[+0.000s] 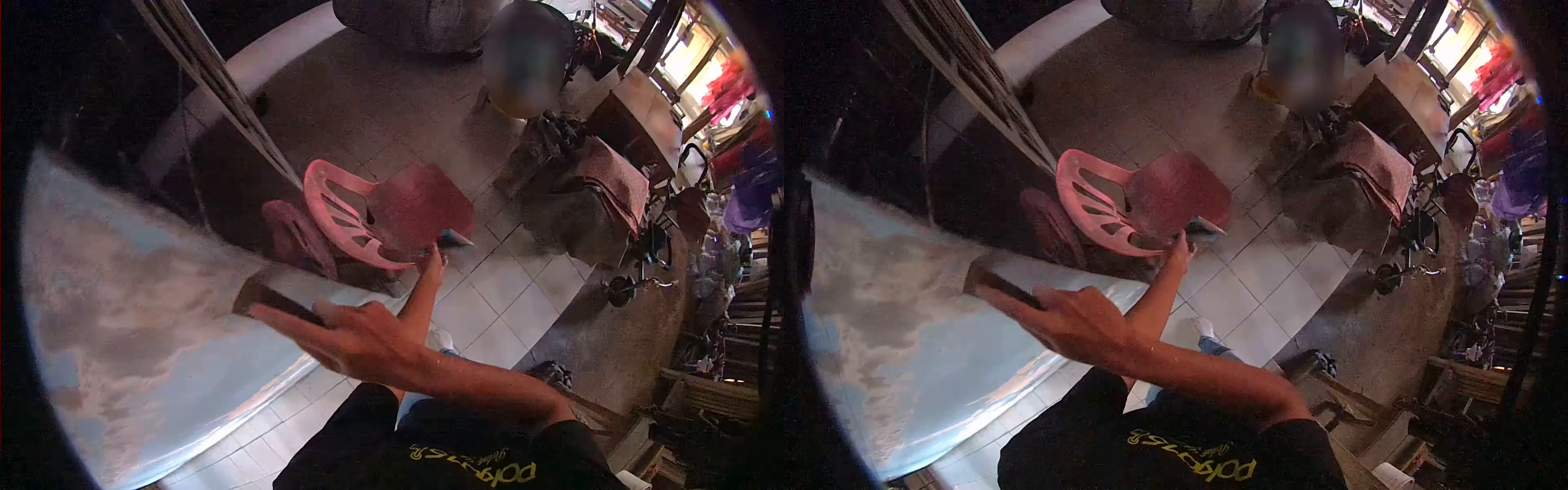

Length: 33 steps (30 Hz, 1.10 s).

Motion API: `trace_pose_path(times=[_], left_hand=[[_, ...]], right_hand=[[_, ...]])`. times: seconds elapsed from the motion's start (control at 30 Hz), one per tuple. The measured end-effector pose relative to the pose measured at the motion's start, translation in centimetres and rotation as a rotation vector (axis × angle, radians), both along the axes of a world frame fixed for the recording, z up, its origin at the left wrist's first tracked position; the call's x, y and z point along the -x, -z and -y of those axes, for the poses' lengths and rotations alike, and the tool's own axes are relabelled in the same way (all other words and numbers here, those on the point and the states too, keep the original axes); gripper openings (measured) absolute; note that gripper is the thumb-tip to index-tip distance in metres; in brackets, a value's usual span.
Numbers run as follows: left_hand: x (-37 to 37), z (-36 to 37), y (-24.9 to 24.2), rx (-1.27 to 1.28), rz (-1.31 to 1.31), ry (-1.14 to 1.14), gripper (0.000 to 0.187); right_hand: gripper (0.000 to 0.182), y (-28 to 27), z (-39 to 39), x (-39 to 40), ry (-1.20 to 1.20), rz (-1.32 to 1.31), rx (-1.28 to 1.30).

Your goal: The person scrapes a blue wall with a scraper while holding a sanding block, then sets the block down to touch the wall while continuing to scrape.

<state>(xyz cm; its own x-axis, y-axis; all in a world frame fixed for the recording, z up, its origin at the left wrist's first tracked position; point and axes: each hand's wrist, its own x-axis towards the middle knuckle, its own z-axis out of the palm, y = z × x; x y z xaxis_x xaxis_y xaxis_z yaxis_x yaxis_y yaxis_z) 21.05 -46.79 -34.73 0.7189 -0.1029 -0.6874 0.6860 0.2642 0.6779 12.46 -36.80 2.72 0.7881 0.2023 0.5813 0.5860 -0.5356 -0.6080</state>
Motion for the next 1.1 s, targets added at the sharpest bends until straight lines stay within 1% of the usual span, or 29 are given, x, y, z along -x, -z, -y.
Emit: trace_pose_path(times=[0.07,0.1,0.17,0.2,0.27,0.33,0.37,0.4,0.47,0.5,0.53,0.57,0.6,0.63,0.67,0.7,0.73,0.77,0.8,0.83,0.87,0.93,0.97,1.03,1.07,1.1], left_hand=[[-1.2,0.7,4.6,0.275,-0.277,-0.022,0.039],[-0.7,0.4,4.9,0.275,-0.286,-0.018,0.039],[0.6,-1.5,5.2,0.232,-0.241,0.259,0.027],[1.7,-2.8,4.7,0.220,-0.241,0.257,0.027],[4.3,-5.5,2.5,0.076,-0.096,0.529,0.020],[7.2,-9.7,-1.6,0.075,-0.038,0.529,0.022],[8.7,-12.1,-3.3,0.086,0.013,0.527,0.025],[9.5,-14.4,-4.2,0.071,0.032,0.551,0.028],[11.0,-20.5,-5.7,0.048,0.075,0.569,0.034],[11.6,-23.1,-6.6,0.042,0.102,0.562,0.037],[13.6,-23.0,-10.9,-0.312,0.403,0.359,0.037],[15.6,-22.7,-15.9,-0.657,0.700,0.133,0.037],[14.8,-26.7,-18.3,-0.416,0.610,0.359,0.036],[13.4,-31.5,-20.4,-0.175,0.509,0.575,0.036],[13.2,-33.4,-22.3,-0.236,0.725,0.545,0.027],[12.9,-34.8,-26.4,-0.510,0.888,0.587,0.025],[13.1,-36.0,-29.9,-0.611,0.933,0.511,0.021],[13.2,-37.5,-30.3,-0.340,0.904,0.267,0.017],[13.0,-38.7,-32.1,-0.482,1.090,0.184,0.016],[12.7,-39.3,-34.5,-0.709,1.364,0.120,0.016],[12.4,-40.2,-35.5,-0.836,1.461,0.007,0.016],[10.7,-40.9,-37.1,-0.894,1.810,-0.181,0.018],[10.3,-41.4,-37.6,-0.891,1.830,-0.183,0.018],[8.6,-41.5,-38.4,-1.251,2.000,-0.298,0.027],[7.8,-41.1,-38.5,-1.240,2.023,-0.305,0.027],[7.3,-40.9,-38.2,-1.318,2.057,-0.361,0.030]], right_hand=[[0.074,-0.7,0.7,0.2,-0.035,-0.060,0.016],[0.074,-0.9,0.8,0.2,-0.047,-0.088,0.026],[0.075,-0.9,0.5,0.5,-0.062,-0.117,0.023],[0.075,-0.7,0.1,0.7,-0.033,-0.090,0.004],[0.074,-0.2,-0.9,0.8,0.002,-0.049,-0.022],[0.074,0.5,-2.1,1.1,0.075,-0.064,-0.129],[0.074,0.6,-2.5,1.2,0.111,-0.015,-0.134],[0.074,1.2,-3.0,0.9,0.115,-0.008,-0.138],[0.069,2.3,-4.1,0.3,0.173,0.082,-0.253],[0.063,1.8,-4.6,0.6,0.229,0.097,-0.338],[0.063,1.5,-5.0,0.5,0.227,0.105,-0.343],[0.061,1.2,-5.1,0.1,0.288,0.176,-0.338],[0.058,1.3,-5.3,0.1,0.350,0.242,-0.336],[0.058,1.6,-5.5,0.5,0.348,0.251,-0.341],[0.051,2.1,-5.2,0.8,0.395,0.236,-0.272],[0.045,2.7,-5.2,0.9,0.437,0.223,-0.204],[0.045,3.4,-5.3,0.8,0.425,0.240,-0.211],[0.047,4.2,-5.5,0.8,0.433,0.176,-0.212],[0.051,4.6,-6.0,0.6,0.443,0.107,-0.212],[0.051,2.5,-6.4,0.6,0.477,0.207,-0.246],[0.051,2.2,-6.7,0.3,0.477,0.205,-0.258],[0.051,1.5,-6.6,-0.2,0.551,0.162,-0.221],[0.051,1.9,-7.1,0.2,0.556,0.180,-0.228],[0.050,2.1,-7.7,0.7,0.607,0.280,-0.172],[0.050,2.2,-7.5,0.1,0.618,0.299,-0.176],[0.050,1.3,-7.6,0.0,0.619,0.237,-0.197]])
